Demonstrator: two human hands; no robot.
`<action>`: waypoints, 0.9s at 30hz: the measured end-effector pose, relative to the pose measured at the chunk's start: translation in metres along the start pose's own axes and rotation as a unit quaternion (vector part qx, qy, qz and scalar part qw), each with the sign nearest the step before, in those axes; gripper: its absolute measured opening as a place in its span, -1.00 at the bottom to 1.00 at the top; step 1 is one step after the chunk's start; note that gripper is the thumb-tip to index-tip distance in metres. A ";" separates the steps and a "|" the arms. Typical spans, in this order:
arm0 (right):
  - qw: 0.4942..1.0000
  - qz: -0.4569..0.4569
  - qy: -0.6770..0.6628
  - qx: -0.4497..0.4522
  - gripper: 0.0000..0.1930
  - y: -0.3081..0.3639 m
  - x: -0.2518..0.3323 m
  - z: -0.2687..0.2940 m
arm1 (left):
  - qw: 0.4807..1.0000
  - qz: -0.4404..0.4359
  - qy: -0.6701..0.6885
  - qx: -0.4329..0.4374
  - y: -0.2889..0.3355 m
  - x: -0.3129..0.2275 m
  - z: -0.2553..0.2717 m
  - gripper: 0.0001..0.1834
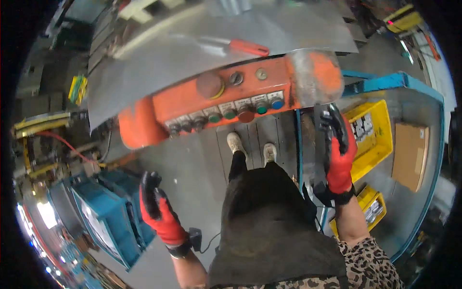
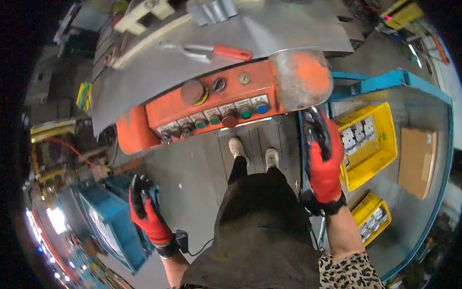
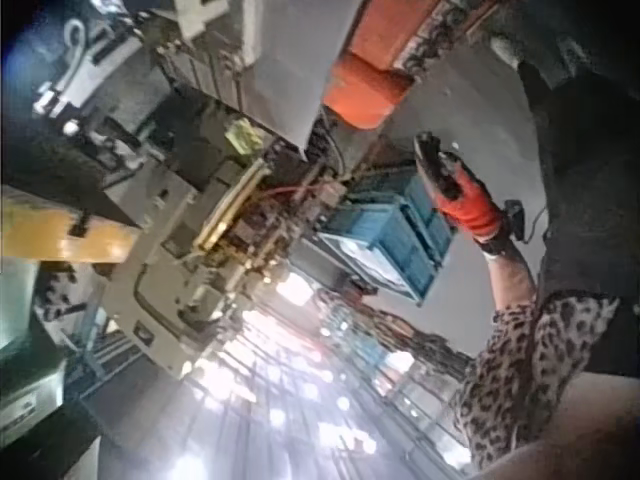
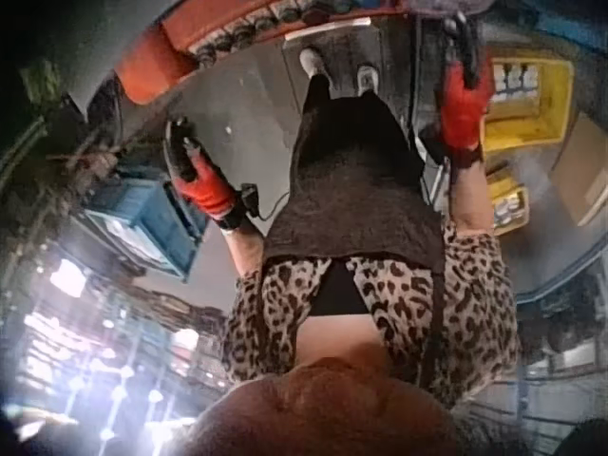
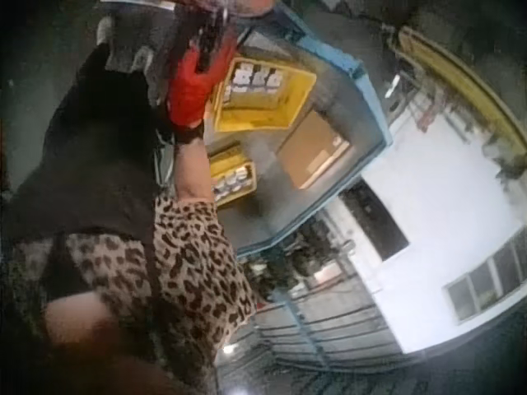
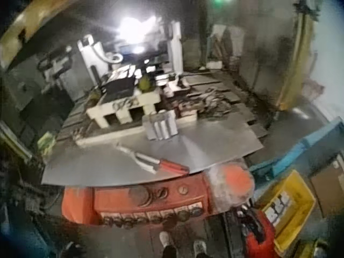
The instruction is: Operating a metal stamping press to process parts and placing finished items into a storage bin.
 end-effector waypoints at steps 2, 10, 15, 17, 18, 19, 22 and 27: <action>0.999 -0.032 -0.024 0.037 -0.51 0.024 -0.020 -0.006 | 0.999 0.040 0.024 -0.017 0.023 0.028 0.000 -0.54; 0.920 -0.104 0.223 0.304 -0.51 0.140 -0.113 -0.059 | 0.969 0.216 0.119 0.010 0.122 0.146 -0.025 -0.49; 0.883 -0.177 0.257 0.351 -0.53 0.221 -0.173 -0.073 | 0.969 0.216 0.114 0.046 0.164 0.224 -0.025 -0.55; 0.867 -0.190 0.301 0.349 -0.57 0.247 -0.194 -0.083 | 0.964 0.231 0.122 0.051 0.191 0.259 -0.016 -0.56; 0.847 -0.220 0.334 0.351 -0.59 0.260 -0.205 -0.084 | 0.948 0.270 0.167 0.019 0.206 0.286 -0.008 -0.55; 0.847 -0.201 0.332 0.363 -0.59 0.269 -0.206 -0.093 | 0.944 0.281 0.172 0.003 0.219 0.306 0.005 -0.54; 0.811 -0.239 0.361 0.394 -0.59 0.289 -0.221 -0.111 | 0.925 0.336 0.175 -0.033 0.249 0.361 0.041 -0.52; 0.801 -0.266 0.341 0.413 -0.60 0.299 -0.231 -0.141 | 0.914 0.361 0.160 -0.087 0.277 0.410 0.077 -0.54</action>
Point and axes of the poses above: each hand's wrist, its own y-axis away from the middle knuckle, its own z-axis out of the back of the hand, x = y × z, the point moved 10 cm from there along -y, towards the middle knuckle, and after that the axes turned 6 degrees about x, right-handed, at the moved point
